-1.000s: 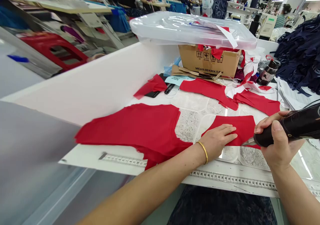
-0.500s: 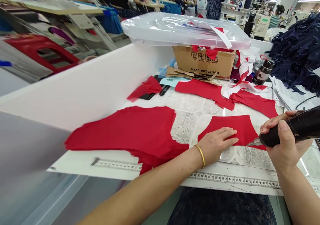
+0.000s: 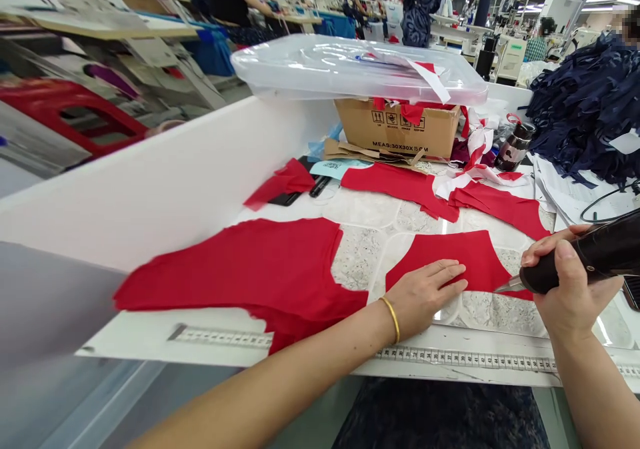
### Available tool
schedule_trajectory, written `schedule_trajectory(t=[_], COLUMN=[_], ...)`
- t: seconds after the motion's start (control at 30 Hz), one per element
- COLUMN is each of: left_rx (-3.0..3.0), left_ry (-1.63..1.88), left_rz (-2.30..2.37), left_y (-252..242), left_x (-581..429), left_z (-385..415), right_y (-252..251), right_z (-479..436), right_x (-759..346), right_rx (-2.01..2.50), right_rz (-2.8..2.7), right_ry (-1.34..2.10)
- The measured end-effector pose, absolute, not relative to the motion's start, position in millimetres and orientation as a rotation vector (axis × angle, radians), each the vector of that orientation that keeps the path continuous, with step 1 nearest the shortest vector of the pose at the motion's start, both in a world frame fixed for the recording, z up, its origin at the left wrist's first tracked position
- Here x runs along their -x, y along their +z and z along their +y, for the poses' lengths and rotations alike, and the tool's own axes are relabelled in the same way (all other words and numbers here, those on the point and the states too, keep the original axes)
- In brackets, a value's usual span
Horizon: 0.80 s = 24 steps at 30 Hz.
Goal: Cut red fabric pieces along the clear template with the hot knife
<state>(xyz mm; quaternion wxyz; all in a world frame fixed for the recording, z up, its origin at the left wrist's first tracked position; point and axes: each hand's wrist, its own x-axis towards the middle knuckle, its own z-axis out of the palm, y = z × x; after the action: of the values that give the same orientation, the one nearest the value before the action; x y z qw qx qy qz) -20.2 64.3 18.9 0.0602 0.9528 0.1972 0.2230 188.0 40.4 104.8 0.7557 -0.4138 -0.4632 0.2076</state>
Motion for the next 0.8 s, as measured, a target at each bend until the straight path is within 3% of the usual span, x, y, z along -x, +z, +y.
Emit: schedule_trajectory(t=[0.8], left_rx=[-2.889], left_ry=[0.354], left_rz=[0.623], left_y=[33], left_x=[-24], left_z=[56], right_y=[105], right_z=[29], right_x=[-233], right_rx=[0.988], right_rz=[-0.937], right_ry=[0.331])
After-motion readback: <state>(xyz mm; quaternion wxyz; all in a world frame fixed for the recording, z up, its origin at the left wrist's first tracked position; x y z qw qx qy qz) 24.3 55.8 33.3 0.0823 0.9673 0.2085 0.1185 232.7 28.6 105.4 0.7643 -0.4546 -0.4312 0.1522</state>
